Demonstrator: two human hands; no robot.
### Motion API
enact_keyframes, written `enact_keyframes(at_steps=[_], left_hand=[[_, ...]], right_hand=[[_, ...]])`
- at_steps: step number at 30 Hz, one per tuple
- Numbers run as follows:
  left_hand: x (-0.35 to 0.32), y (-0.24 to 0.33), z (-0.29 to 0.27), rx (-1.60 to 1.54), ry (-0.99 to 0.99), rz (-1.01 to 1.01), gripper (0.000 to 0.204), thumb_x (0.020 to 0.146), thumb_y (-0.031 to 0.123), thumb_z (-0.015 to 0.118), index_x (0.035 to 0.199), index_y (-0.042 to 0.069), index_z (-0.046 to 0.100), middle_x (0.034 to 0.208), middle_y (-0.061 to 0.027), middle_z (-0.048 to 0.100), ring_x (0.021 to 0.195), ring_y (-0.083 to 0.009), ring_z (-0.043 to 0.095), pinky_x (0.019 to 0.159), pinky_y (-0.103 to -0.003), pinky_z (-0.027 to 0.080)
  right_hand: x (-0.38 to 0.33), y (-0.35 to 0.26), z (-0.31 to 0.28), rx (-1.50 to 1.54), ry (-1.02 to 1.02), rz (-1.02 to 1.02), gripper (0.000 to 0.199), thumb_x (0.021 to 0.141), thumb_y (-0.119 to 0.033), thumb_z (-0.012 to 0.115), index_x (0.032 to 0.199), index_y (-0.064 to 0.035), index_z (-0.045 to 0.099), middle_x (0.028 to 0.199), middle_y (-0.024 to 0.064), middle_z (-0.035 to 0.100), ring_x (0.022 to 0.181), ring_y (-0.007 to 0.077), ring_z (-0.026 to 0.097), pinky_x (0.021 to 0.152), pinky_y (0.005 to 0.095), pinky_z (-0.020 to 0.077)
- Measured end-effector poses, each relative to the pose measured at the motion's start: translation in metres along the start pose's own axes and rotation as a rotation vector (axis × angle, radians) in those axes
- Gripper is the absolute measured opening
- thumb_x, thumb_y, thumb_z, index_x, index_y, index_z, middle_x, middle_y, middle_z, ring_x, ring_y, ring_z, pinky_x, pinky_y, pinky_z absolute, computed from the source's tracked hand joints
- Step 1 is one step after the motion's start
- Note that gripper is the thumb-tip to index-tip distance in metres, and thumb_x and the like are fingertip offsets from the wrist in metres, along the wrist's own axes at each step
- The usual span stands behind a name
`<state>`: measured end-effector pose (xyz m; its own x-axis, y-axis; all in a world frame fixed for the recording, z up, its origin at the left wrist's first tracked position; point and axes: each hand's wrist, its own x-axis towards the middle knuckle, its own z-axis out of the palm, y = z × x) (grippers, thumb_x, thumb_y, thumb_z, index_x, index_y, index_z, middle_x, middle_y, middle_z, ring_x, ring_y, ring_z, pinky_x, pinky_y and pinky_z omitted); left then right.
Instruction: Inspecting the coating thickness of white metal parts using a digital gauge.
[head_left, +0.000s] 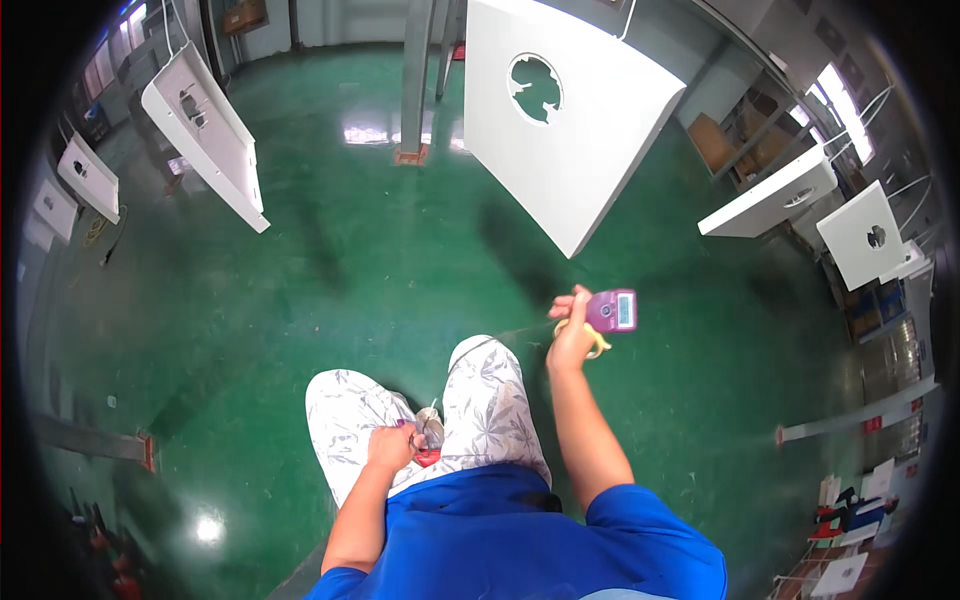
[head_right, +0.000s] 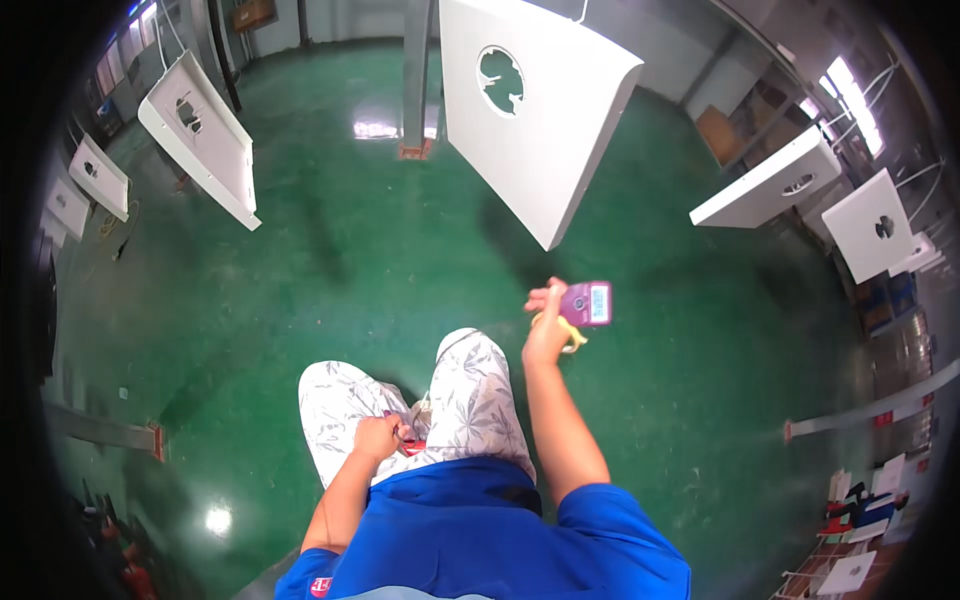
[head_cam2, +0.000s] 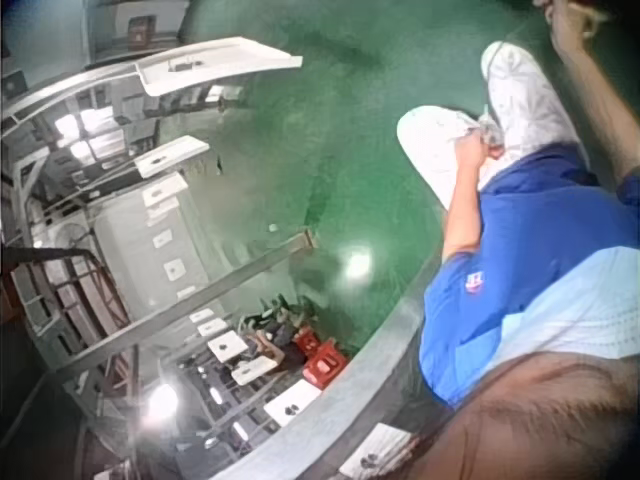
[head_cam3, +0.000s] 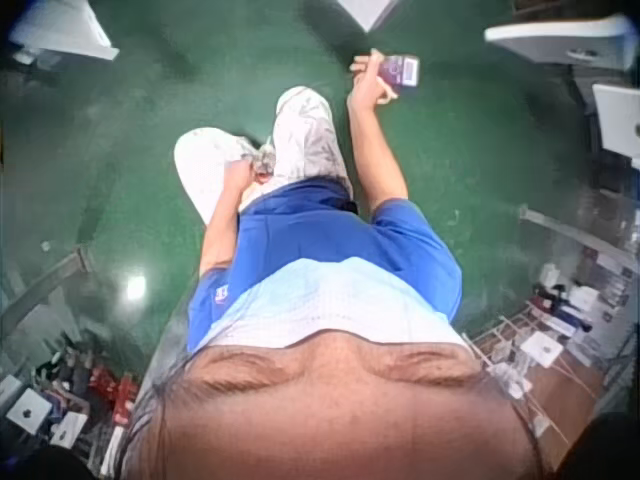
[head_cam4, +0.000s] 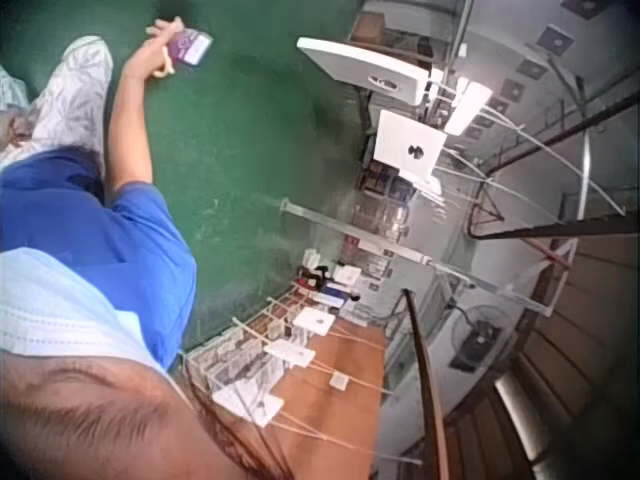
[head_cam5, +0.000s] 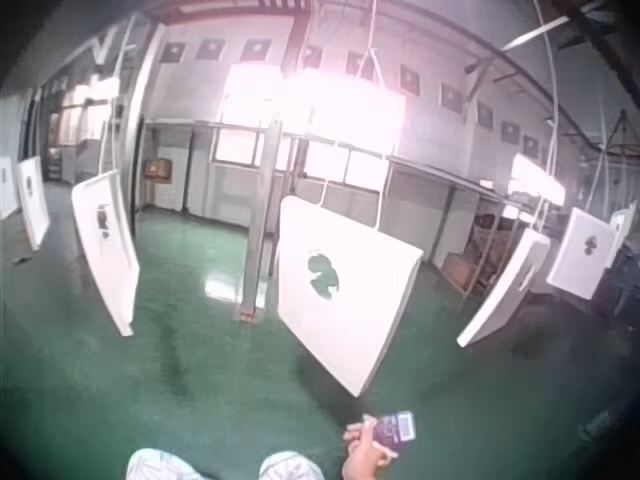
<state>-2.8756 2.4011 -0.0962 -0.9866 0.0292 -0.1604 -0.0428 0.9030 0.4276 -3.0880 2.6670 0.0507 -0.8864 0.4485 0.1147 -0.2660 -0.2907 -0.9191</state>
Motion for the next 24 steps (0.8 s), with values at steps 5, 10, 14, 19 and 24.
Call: enact_keyframes(at_steps=[5, 10, 14, 19, 24], left_hand=[[0.005, 0.005, 0.004, 0.027, -0.026, -0.026, 0.013, 0.078, 0.02, 0.061, 0.088, 0.012, 0.062, 0.071, -0.0158, 0.067, 0.07, -0.0351, 0.066, 0.07, -0.047, 0.05], [0.008, 0.01, 0.007, 0.048, -0.035, -0.014, 0.015, 0.078, 0.021, 0.06, 0.09, 0.012, 0.062, 0.073, -0.0157, 0.067, 0.071, -0.0351, 0.066, 0.072, -0.045, 0.051], [0.007, 0.017, 0.009, 0.042, -0.068, -0.039, 0.016, 0.079, 0.022, 0.059, 0.091, 0.012, 0.061, 0.075, -0.0153, 0.068, 0.073, -0.0341, 0.067, 0.074, -0.045, 0.051], [0.006, 0.021, 0.004, 0.001, -0.061, -0.008, 0.016, 0.08, 0.025, 0.059, 0.091, 0.013, 0.061, 0.076, -0.0137, 0.068, 0.074, -0.032, 0.067, 0.074, -0.046, 0.05], [0.006, 0.029, 0.001, -0.002, -0.074, -0.048, 0.017, 0.085, 0.029, 0.055, 0.091, 0.014, 0.061, 0.075, -0.0138, 0.068, 0.074, -0.0323, 0.067, 0.075, -0.046, 0.049]], right_hand=[[0.074, -0.056, 0.012, 0.024, -0.079, -0.087, 0.047, 0.1, -0.031, 0.05, 0.135, 0.0001, 0.046, 0.111, 0.0055, 0.059, 0.096, 0.0106, 0.055, 0.084, 0.0247, 0.0436], [0.091, -0.037, 0.017, 0.005, -0.259, -0.009, 0.049, 0.098, -0.034, 0.054, 0.134, -0.0001, 0.048, 0.111, 0.0009, 0.056, 0.102, 0.0095, 0.052, 0.091, 0.0279, 0.0412], [0.061, -0.02, 0.029, 0.048, -0.336, 0.162, 0.04, 0.098, -0.032, 0.055, 0.121, -0.0002, 0.055, 0.1, -0.0002, 0.056, 0.096, 0.0117, 0.055, 0.094, 0.0344, 0.0442], [0.015, -0.001, 0.047, 0.087, -0.559, 0.26, 0.039, 0.098, -0.027, 0.055, 0.121, 0.0048, 0.054, 0.118, 0.0156, 0.061, 0.111, 0.024, 0.059, 0.094, 0.0389, 0.0481], [-0.031, 0.001, 0.063, -0.003, -0.762, 0.248, 0.039, 0.098, -0.02, 0.053, 0.124, 0.0084, 0.051, 0.121, 0.0187, 0.058, 0.117, 0.0288, 0.056, 0.1, 0.0405, 0.0465]])
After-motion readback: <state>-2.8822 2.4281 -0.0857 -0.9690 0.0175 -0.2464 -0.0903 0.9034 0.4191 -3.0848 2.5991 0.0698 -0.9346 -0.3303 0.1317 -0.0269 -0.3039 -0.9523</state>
